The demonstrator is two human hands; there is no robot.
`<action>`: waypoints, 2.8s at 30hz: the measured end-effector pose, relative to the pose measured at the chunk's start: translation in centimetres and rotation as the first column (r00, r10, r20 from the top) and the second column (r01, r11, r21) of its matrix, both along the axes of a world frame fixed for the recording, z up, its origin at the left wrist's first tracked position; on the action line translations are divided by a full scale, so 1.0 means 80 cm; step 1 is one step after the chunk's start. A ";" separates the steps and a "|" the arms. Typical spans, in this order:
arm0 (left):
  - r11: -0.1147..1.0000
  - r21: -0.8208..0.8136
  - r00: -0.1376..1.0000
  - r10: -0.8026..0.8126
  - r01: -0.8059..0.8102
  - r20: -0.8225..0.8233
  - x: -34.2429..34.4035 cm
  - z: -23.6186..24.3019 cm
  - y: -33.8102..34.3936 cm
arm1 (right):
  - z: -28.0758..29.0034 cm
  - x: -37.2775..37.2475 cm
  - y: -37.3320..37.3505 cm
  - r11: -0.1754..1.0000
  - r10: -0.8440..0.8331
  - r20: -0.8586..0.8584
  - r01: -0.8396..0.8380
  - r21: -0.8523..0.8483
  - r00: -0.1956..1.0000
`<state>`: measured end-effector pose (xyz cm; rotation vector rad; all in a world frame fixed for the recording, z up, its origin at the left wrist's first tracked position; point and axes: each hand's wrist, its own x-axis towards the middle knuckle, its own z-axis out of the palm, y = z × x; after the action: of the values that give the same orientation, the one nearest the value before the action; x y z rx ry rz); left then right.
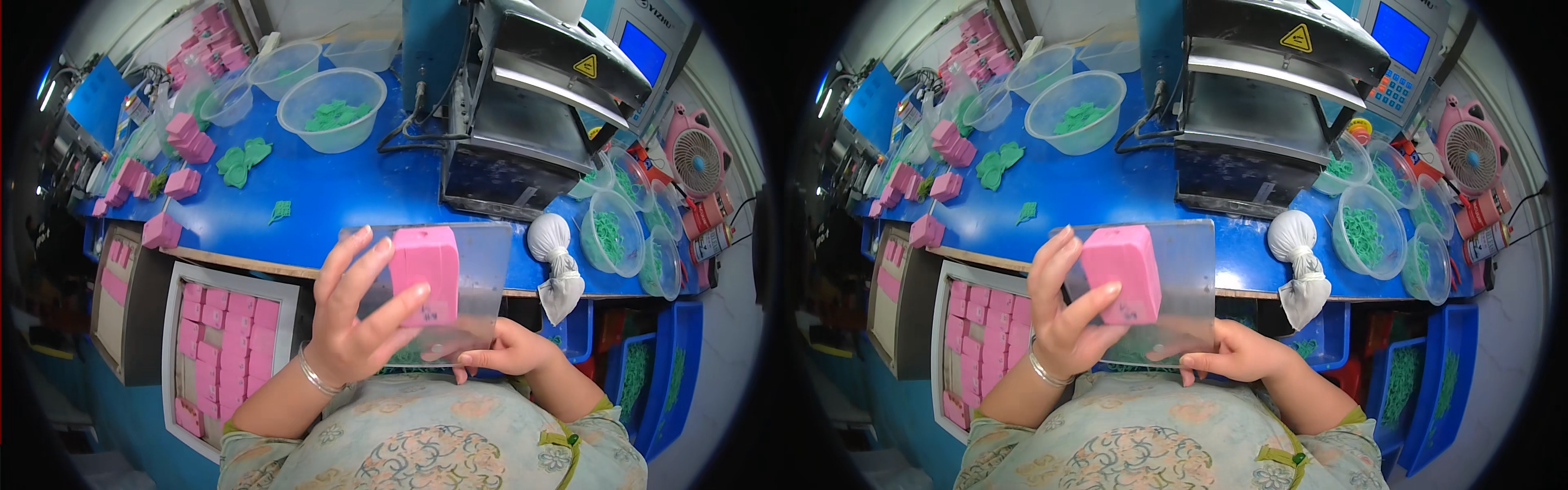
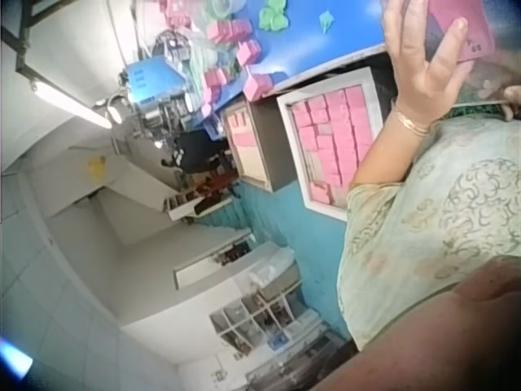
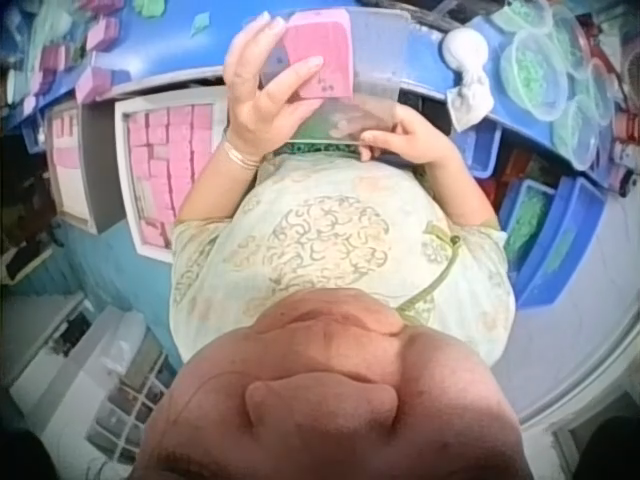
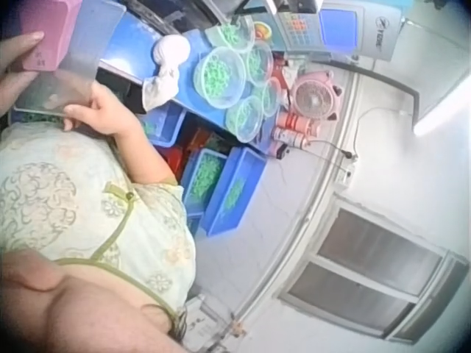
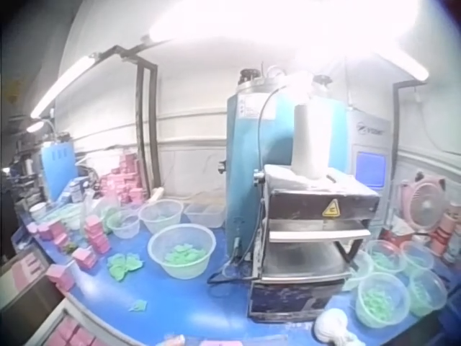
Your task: Removing small green wax jewelry models from pink rubber molds and placing them into containers.
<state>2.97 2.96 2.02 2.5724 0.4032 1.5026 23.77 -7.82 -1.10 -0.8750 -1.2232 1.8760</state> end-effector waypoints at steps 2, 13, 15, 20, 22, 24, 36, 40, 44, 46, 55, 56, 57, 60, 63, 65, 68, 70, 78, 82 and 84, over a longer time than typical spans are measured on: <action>0.997 -0.056 0.995 0.042 -0.047 -0.095 0.004 -0.008 0.006 | -0.006 0.001 0.000 0.997 -0.010 -0.086 0.003 -0.076 0.996; 0.490 -0.436 0.631 -0.724 0.755 0.278 -0.018 0.068 -0.026 | 0.044 0.027 -0.051 0.958 -0.206 -0.450 0.085 -0.273 0.869; 0.099 -0.362 0.287 -0.808 0.927 0.514 -0.031 0.074 -0.056 | 0.062 0.036 -0.061 0.958 -0.243 -0.512 0.122 -0.258 0.824; -0.334 -0.596 0.257 -0.674 0.730 0.693 -0.057 0.118 -0.093 | 0.090 0.046 -0.077 0.940 -0.340 -0.552 0.280 -0.193 0.762; -0.267 -0.354 0.107 -0.644 0.896 0.757 -0.039 0.103 -0.105 | 0.097 0.046 -0.068 0.933 -0.356 -0.543 0.322 -0.160 0.761; -0.200 -0.074 -0.069 -0.628 0.977 0.775 -0.012 0.082 -0.115 | 0.099 0.047 -0.060 0.921 -0.383 -0.515 0.362 -0.146 0.767; -0.139 0.068 -0.135 -0.553 0.988 0.822 0.004 0.070 -0.122 | 0.101 0.072 -0.012 0.910 -0.385 -0.461 0.414 -0.041 0.800; -0.212 -0.035 -0.086 -0.532 0.977 0.842 -0.003 0.076 -0.116 | 0.107 0.082 0.001 0.912 -0.382 -0.483 0.405 -0.060 0.788; -0.263 -0.143 -0.015 -0.520 0.954 0.854 -0.015 0.079 -0.107 | 0.107 0.082 0.016 0.907 -0.377 -0.532 0.417 -0.049 0.758; -0.288 -0.192 0.016 -0.517 0.938 0.856 -0.022 0.080 -0.102 | 0.112 0.075 0.017 0.852 -0.481 -0.480 0.519 -0.062 0.733; -0.306 -0.466 0.160 -0.670 0.830 0.725 -0.049 0.062 -0.080 | 0.095 0.093 0.038 0.641 -0.731 -0.221 0.761 0.104 0.646; -0.306 -0.466 0.160 -0.670 0.830 0.725 -0.049 0.062 -0.081 | 0.095 0.091 0.042 0.615 -0.750 -0.202 0.776 0.138 0.630; -0.296 -0.453 0.171 -0.648 0.841 0.742 -0.049 0.061 -0.083 | 0.094 0.090 0.046 0.590 -0.768 -0.183 0.789 0.172 0.614; -0.214 -0.150 -0.011 -0.606 0.965 0.795 0.000 0.058 -0.085 | 0.087 0.094 0.058 0.569 -0.782 -0.182 0.802 0.183 0.596; -0.084 0.189 -0.203 -0.567 0.978 0.798 0.027 0.056 -0.100 | 0.083 0.095 0.065 0.540 -0.801 -0.139 0.804 0.251 0.582; -0.037 0.217 -0.204 -0.523 0.975 0.827 0.029 0.053 -0.105 | 0.081 0.097 0.064 0.513 -0.816 -0.145 0.817 0.264 0.559; -0.072 0.227 -0.231 -0.516 0.971 0.825 0.031 0.051 -0.107 | 0.075 0.093 0.068 0.479 -0.833 -0.155 0.832 0.281 0.532; 0.002 0.252 -0.213 -0.529 0.968 0.821 0.036 0.058 -0.105 | 0.075 0.091 0.071 0.466 -0.839 -0.157 0.837 0.289 0.521; -0.424 -0.266 0.028 -0.490 0.865 0.871 -0.031 0.065 -0.083 | 0.081 0.088 0.068 0.460 -0.853 -0.145 0.853 0.247 0.502; -0.416 -0.403 0.263 -0.355 0.815 0.897 -0.039 0.032 -0.046 | 0.080 0.087 0.069 0.478 -0.837 -0.163 0.843 0.247 0.522; -0.462 -0.354 0.286 -0.212 0.814 0.935 -0.035 0.013 -0.037 | 0.079 0.091 0.066 0.461 -0.853 -0.146 0.854 0.243 0.502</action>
<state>0.16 0.02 3.05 0.6462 -0.2038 0.6296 31.03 -2.54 5.18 -1.0478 -0.7507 0.8288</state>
